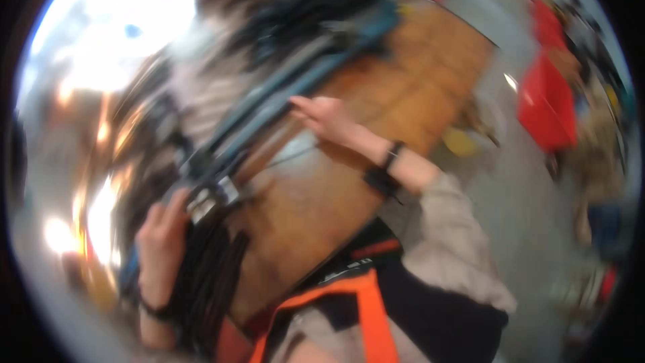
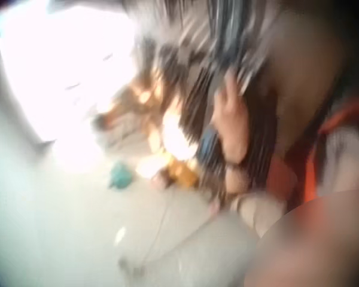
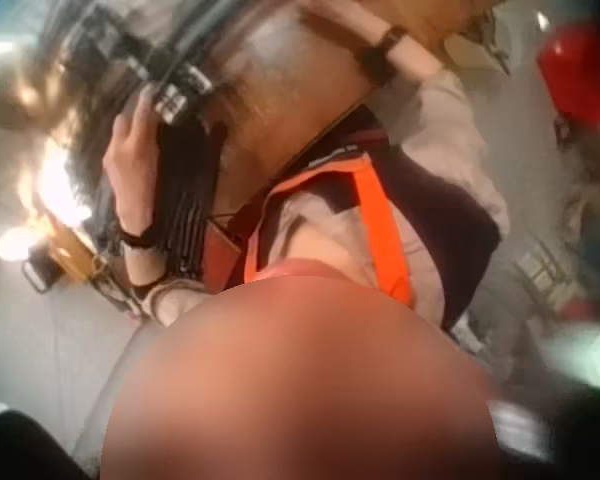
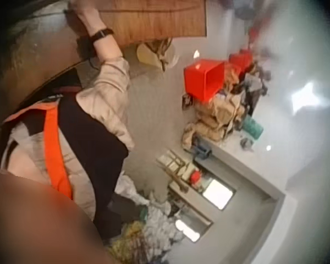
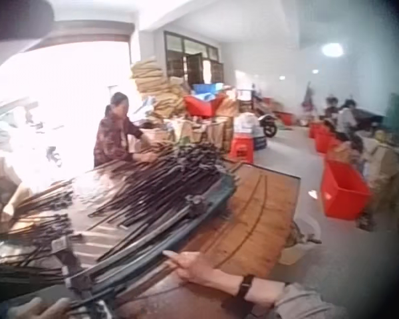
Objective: Processing or bending thin metal rods using a manual mechanical jig.
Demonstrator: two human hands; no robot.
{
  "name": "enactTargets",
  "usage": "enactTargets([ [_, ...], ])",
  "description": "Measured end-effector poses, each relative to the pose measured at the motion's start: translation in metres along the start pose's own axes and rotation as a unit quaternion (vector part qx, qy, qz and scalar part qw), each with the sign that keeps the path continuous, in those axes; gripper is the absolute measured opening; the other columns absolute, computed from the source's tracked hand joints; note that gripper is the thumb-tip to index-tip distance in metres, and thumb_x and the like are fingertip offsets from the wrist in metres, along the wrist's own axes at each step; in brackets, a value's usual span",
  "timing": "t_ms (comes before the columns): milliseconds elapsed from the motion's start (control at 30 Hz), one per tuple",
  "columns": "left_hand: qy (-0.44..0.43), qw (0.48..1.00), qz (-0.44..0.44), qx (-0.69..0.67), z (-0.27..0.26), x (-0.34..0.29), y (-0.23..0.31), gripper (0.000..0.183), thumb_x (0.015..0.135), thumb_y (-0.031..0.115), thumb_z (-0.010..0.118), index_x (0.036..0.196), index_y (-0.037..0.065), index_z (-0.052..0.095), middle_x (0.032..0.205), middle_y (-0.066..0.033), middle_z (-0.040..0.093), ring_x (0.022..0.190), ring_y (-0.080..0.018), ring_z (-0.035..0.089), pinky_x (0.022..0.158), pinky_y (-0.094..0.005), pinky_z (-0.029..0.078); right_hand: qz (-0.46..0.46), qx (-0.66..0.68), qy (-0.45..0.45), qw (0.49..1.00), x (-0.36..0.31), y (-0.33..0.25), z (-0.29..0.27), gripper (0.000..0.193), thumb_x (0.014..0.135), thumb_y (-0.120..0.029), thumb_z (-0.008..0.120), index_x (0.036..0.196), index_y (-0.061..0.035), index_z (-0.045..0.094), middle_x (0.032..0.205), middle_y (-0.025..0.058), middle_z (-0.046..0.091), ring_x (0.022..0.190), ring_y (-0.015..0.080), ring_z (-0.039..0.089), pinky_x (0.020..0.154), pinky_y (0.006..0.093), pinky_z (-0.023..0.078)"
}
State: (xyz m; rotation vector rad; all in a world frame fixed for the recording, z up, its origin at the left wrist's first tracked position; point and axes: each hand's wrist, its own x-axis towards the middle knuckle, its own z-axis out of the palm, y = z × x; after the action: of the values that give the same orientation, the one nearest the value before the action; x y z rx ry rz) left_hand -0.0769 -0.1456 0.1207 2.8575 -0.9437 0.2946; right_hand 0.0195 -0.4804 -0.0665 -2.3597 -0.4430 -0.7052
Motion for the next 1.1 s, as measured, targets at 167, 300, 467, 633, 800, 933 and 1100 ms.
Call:
enactTargets([
  [167, -0.020, 0.996, 0.089, 0.025, 0.029, 0.070, -0.004, 0.034, 0.083, 0.003, 0.063, 0.116, 0.009, 0.064, 0.079, -0.0108, 0.057, 0.072, -0.0298, 0.060, 0.058, -0.0417, 0.047, -0.199, 0.150, 0.094, 0.964, 0.021, 0.006, -0.030, 0.044, 0.087, -0.015, 0.068, 0.129, -0.0075, 0.058, 0.084, 0.0132, 0.067, 0.069, 0.0280, 0.065, 0.059, 0.0372, 0.053],
  [300, 0.090, 0.989, 0.084, 0.079, 0.040, 0.079, -0.007, 0.036, 0.083, 0.003, 0.062, 0.118, 0.011, 0.064, 0.075, -0.0100, 0.053, 0.070, -0.0292, 0.058, 0.058, -0.0412, 0.047, -0.038, -0.025, 0.030, 0.999, 0.030, 0.011, -0.031, 0.053, 0.084, -0.017, 0.072, 0.133, -0.0078, 0.054, 0.084, 0.0129, 0.066, 0.068, 0.0279, 0.064, 0.058, 0.0383, 0.052],
  [467, -0.033, 0.993, 0.104, 0.034, 0.040, 0.059, -0.013, 0.042, 0.079, 0.005, 0.062, 0.121, 0.014, 0.063, 0.072, -0.0071, 0.050, 0.068, -0.0258, 0.057, 0.058, -0.0381, 0.047, -0.190, 0.141, 0.100, 0.966, 0.032, -0.026, -0.007, 0.033, 0.086, -0.015, 0.070, 0.117, -0.0064, 0.065, 0.084, 0.0152, 0.066, 0.069, 0.0269, 0.064, 0.060, 0.0388, 0.052],
  [633, 0.047, 0.995, 0.015, 0.085, 0.028, 0.035, -0.029, 0.038, 0.080, 0.006, 0.065, 0.118, 0.015, 0.065, 0.069, -0.0040, 0.048, 0.062, -0.0221, 0.052, 0.054, -0.0349, 0.045, -0.095, 0.070, 0.044, 0.992, 0.033, -0.049, 0.003, 0.027, 0.089, -0.013, 0.066, 0.114, -0.0018, 0.067, 0.087, 0.0143, 0.068, 0.072, 0.0262, 0.064, 0.064, 0.0389, 0.054],
  [800, 0.082, 0.993, 0.030, 0.076, 0.015, 0.006, -0.044, 0.040, 0.079, 0.006, 0.066, 0.118, 0.015, 0.066, 0.067, -0.0036, 0.047, 0.061, -0.0214, 0.052, 0.054, -0.0354, 0.045, -0.135, 0.184, 0.038, 0.973, 0.035, -0.081, 0.022, 0.031, 0.085, -0.009, 0.070, 0.116, -0.0036, 0.067, 0.073, 0.0120, 0.066, 0.061, 0.0264, 0.063, 0.053, 0.0359, 0.049],
  [933, 0.094, 0.994, 0.032, 0.044, 0.026, -0.005, -0.041, 0.040, 0.078, 0.006, 0.067, 0.117, 0.015, 0.066, 0.065, -0.0043, 0.047, 0.061, -0.0223, 0.053, 0.054, -0.0365, 0.045, -0.236, 0.193, 0.093, 0.948, 0.039, -0.094, 0.021, 0.035, 0.086, -0.015, 0.071, 0.119, -0.0056, 0.066, 0.063, 0.0082, 0.052, 0.053, 0.0240, 0.053, 0.050, 0.0343, 0.044],
  [1100, 0.132, 0.990, 0.026, 0.043, 0.035, -0.012, -0.049, 0.032, 0.082, 0.008, 0.064, 0.114, 0.014, 0.067, 0.067, -0.0053, 0.048, 0.062, -0.0235, 0.053, 0.054, -0.0362, 0.044, -0.256, 0.158, 0.096, 0.949, 0.044, -0.099, 0.018, 0.039, 0.084, -0.014, 0.072, 0.122, -0.0069, 0.065, 0.064, 0.0069, 0.049, 0.053, 0.0227, 0.051, 0.047, 0.0344, 0.042],
])
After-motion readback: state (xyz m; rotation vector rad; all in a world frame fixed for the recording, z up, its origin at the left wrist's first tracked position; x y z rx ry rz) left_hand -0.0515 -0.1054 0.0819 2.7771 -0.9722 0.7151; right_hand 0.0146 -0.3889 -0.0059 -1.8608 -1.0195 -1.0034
